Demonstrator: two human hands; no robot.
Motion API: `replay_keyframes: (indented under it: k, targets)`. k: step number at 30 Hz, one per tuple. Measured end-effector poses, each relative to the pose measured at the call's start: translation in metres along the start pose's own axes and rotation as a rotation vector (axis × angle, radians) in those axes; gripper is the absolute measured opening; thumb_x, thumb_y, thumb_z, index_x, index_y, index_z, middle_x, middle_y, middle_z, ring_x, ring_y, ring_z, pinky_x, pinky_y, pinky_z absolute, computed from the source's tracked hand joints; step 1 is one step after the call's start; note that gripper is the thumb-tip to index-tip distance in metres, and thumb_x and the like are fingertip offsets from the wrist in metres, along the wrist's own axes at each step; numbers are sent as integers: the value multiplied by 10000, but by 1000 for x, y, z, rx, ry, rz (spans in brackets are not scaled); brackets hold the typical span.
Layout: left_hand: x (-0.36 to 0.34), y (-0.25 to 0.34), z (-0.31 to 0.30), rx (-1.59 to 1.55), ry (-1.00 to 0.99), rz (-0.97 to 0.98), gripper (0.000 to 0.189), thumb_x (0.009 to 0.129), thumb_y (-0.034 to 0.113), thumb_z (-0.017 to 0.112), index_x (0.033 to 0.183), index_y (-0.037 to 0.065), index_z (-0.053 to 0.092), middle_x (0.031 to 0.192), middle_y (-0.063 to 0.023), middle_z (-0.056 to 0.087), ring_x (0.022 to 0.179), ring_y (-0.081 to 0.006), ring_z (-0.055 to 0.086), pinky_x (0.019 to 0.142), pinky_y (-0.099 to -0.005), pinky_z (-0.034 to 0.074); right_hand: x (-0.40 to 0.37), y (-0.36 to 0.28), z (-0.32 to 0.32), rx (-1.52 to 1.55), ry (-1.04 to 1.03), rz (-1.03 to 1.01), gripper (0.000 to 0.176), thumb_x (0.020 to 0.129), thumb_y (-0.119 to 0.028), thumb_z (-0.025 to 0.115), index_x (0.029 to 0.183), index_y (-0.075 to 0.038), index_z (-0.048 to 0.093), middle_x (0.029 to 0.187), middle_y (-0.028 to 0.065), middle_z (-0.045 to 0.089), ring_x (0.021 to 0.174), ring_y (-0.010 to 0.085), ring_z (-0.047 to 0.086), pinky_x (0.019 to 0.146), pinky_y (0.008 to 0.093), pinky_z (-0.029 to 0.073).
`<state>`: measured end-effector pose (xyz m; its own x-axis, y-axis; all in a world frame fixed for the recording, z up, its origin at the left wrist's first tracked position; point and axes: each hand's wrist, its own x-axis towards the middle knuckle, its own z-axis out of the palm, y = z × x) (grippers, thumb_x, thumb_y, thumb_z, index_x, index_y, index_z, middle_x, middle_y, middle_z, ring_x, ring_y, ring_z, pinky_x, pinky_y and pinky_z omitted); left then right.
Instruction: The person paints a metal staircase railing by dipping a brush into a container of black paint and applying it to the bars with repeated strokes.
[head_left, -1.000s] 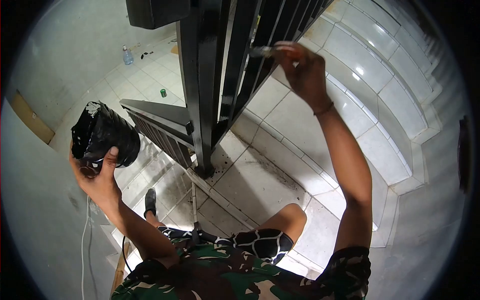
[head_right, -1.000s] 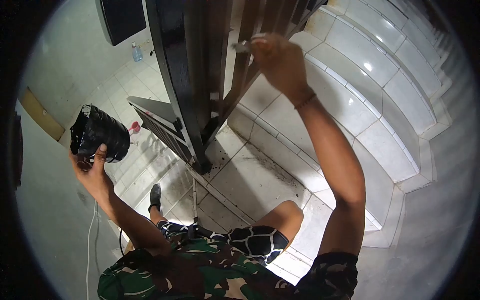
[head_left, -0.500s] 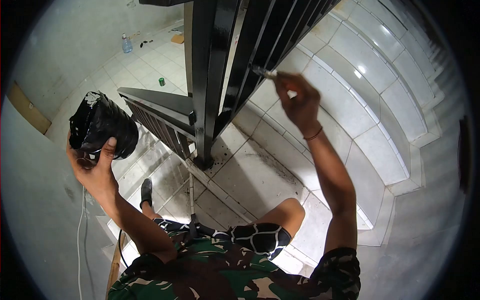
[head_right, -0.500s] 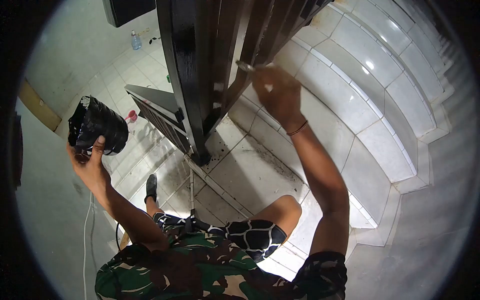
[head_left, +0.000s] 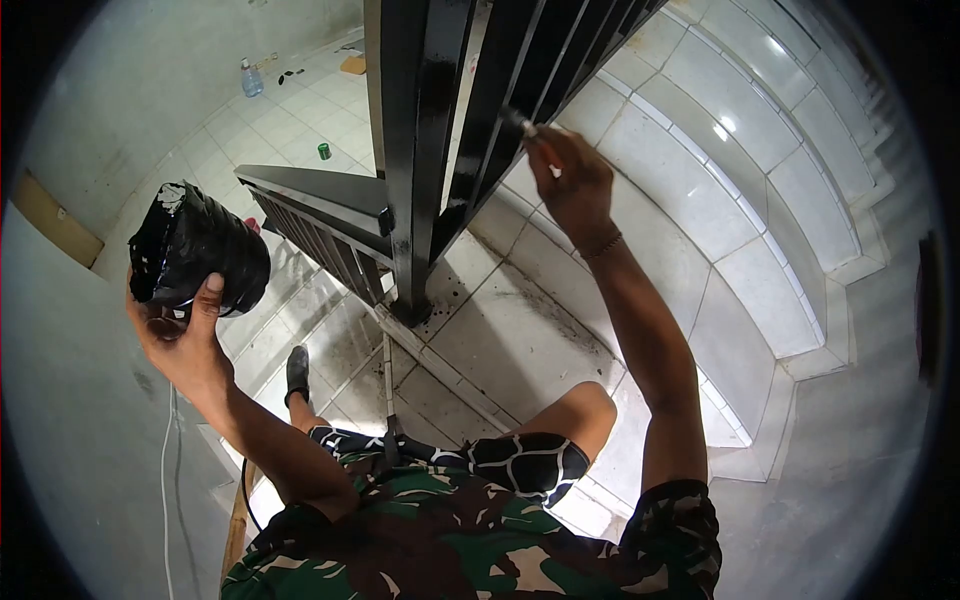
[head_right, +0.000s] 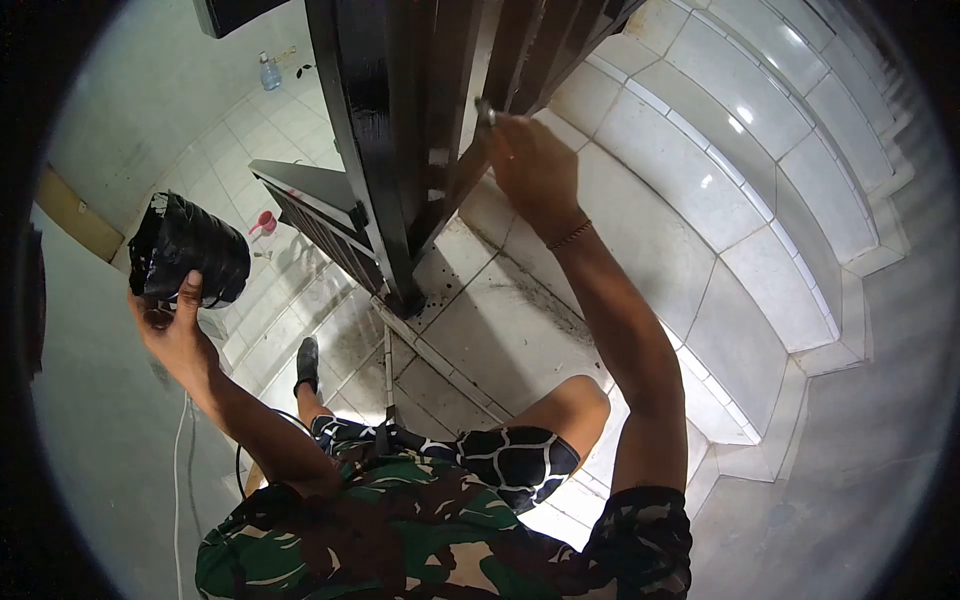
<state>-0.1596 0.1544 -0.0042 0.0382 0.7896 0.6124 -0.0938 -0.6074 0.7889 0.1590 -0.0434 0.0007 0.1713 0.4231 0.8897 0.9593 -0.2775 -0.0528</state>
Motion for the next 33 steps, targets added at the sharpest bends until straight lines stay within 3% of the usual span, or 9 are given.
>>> replay_keyframes:
  k: [5,7,11,15,19,23,28,30,33]
  targets:
    - [0,-3,-1,-23,-11,-14,559,719,97,780,1195,-17,510,1087,-98,592,974,-183,551,896,-295,407,13,-12,-23,17,124,-52,123,793,-87,693,903,-45,655,800,75,653,652,195,657,575,266,522]
    - [0,-4,-2,-19,-13,-14,559,719,92,779,1196,-19,508,1087,-100,592,976,-183,552,895,-295,409,1,-10,-19,139,-177,138,123,801,-96,685,902,-36,648,784,79,650,662,205,663,574,265,519]
    - [1,-5,0,-45,1,-8,563,716,75,778,1199,-21,506,1085,-102,596,984,-183,552,896,-298,412,-11,-3,-8,90,-375,211,187,833,-246,614,875,-69,653,799,63,654,704,239,644,622,342,516]
    - [2,-4,0,-44,-16,-18,567,713,68,778,1202,-21,505,1082,-102,598,986,-183,554,897,-299,412,6,5,-9,9,-234,131,172,831,-245,633,870,-79,655,793,58,653,695,226,645,596,321,514]
    - [2,-7,2,-45,-15,-17,583,705,76,787,1203,-24,504,1077,-101,600,977,-182,559,893,-303,417,30,1,-34,61,-92,-11,137,791,-87,698,913,-43,654,817,67,674,669,170,680,582,251,527]
    - [1,-6,2,-53,-25,-77,724,646,45,825,1262,-24,451,1140,-130,565,1030,-215,551,928,-304,410,20,-3,-33,165,-249,128,132,802,-61,667,919,-4,646,808,91,683,668,158,677,588,243,518]
    - [1,-10,0,-71,-32,-88,739,647,41,822,1276,-25,440,1155,-132,560,1041,-216,548,936,-306,408,10,18,-12,119,-404,35,158,807,-108,685,916,-11,627,774,94,660,642,188,659,571,260,519]
    - [2,-11,0,-70,-25,-81,745,646,40,821,1281,-25,437,1161,-132,558,1045,-216,546,939,-307,407,21,23,-18,137,-313,-25,160,814,-214,666,874,-65,663,826,59,663,721,226,654,631,298,522]
    - [2,-12,2,-90,-49,-92,759,643,50,823,1290,-21,432,1189,-135,548,1067,-221,538,952,-316,397,50,35,-42,-4,-148,-140,183,789,-163,706,937,-84,633,855,51,665,667,190,668,569,289,527]
